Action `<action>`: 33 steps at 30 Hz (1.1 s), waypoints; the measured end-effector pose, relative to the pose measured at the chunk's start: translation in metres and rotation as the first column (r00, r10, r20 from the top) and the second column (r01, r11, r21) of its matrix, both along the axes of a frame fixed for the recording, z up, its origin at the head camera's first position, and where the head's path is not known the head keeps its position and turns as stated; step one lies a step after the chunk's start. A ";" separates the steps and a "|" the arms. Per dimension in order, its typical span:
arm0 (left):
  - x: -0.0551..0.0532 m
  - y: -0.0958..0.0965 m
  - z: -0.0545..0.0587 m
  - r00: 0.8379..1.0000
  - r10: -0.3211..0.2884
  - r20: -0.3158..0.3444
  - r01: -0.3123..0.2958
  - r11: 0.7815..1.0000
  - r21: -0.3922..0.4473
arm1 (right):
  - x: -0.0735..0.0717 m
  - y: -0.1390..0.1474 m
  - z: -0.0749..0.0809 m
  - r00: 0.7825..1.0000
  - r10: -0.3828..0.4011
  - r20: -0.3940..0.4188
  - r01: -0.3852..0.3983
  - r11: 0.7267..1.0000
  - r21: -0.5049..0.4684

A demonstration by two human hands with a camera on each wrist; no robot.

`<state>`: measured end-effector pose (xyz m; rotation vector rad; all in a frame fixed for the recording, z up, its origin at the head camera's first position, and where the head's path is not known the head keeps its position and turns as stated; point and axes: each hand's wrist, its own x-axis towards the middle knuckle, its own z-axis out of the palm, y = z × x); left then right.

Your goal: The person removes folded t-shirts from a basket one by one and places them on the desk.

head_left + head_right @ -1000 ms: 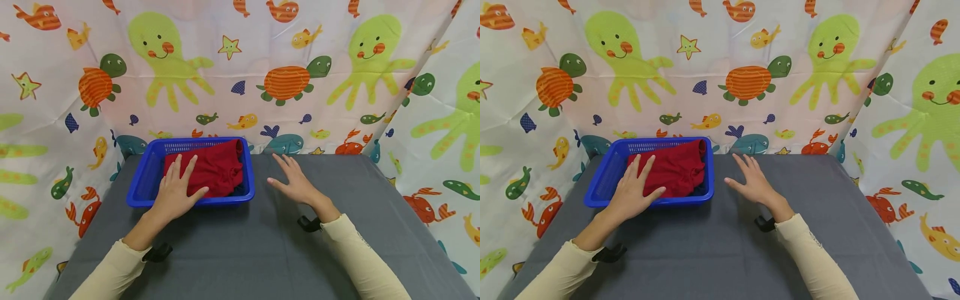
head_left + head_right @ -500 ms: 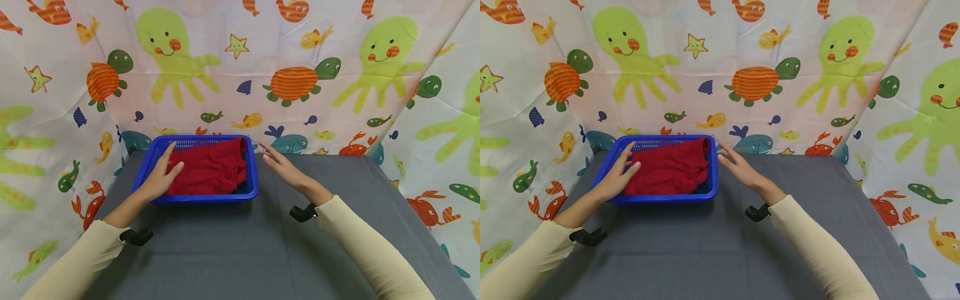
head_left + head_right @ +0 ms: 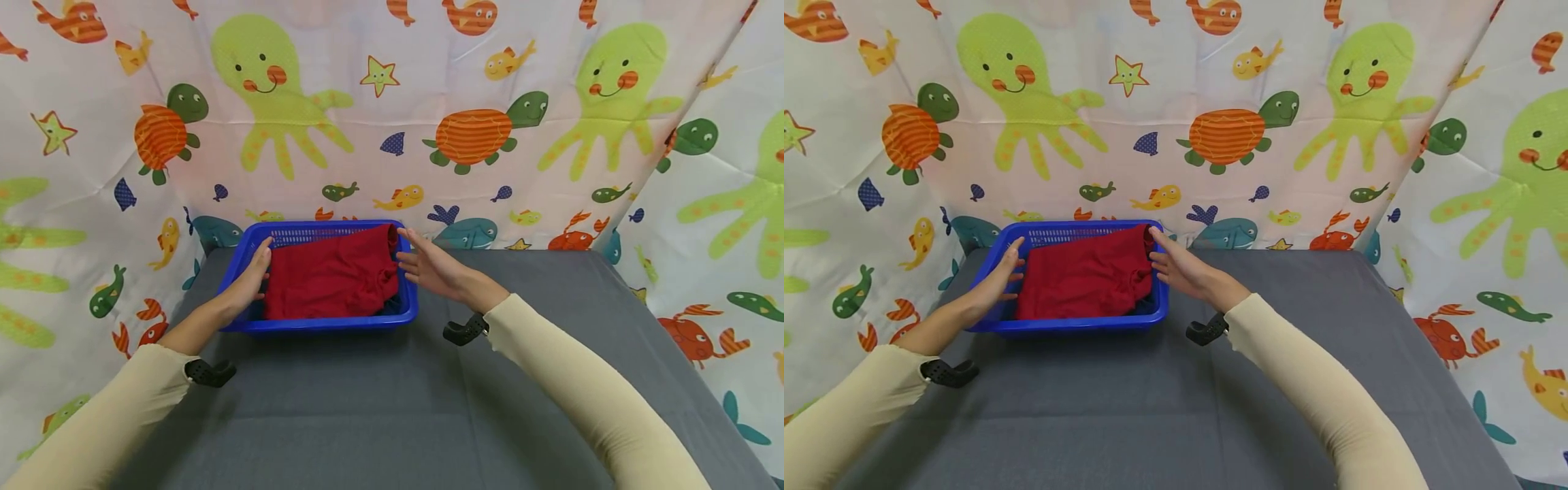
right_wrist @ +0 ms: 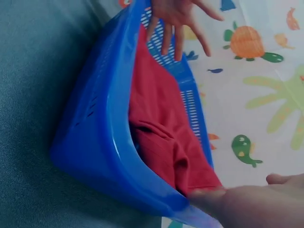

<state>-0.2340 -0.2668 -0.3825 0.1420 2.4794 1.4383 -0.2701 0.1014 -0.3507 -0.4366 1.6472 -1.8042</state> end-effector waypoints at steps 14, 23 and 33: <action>0.005 -0.013 -0.016 0.967 -0.009 0.254 -0.048 0.974 0.221 | 0.010 -0.071 -0.016 0.982 -0.189 -0.014 0.186 0.945 0.268; -0.001 -0.015 -0.017 0.960 -0.008 0.279 -0.076 0.954 0.288 | 0.008 -0.085 -0.026 0.932 -0.363 0.010 0.344 0.891 0.295; -0.015 -0.012 -0.019 0.962 -0.016 0.274 -0.049 0.972 0.229 | -0.007 -0.076 -0.032 0.947 -0.321 0.000 0.301 0.887 0.352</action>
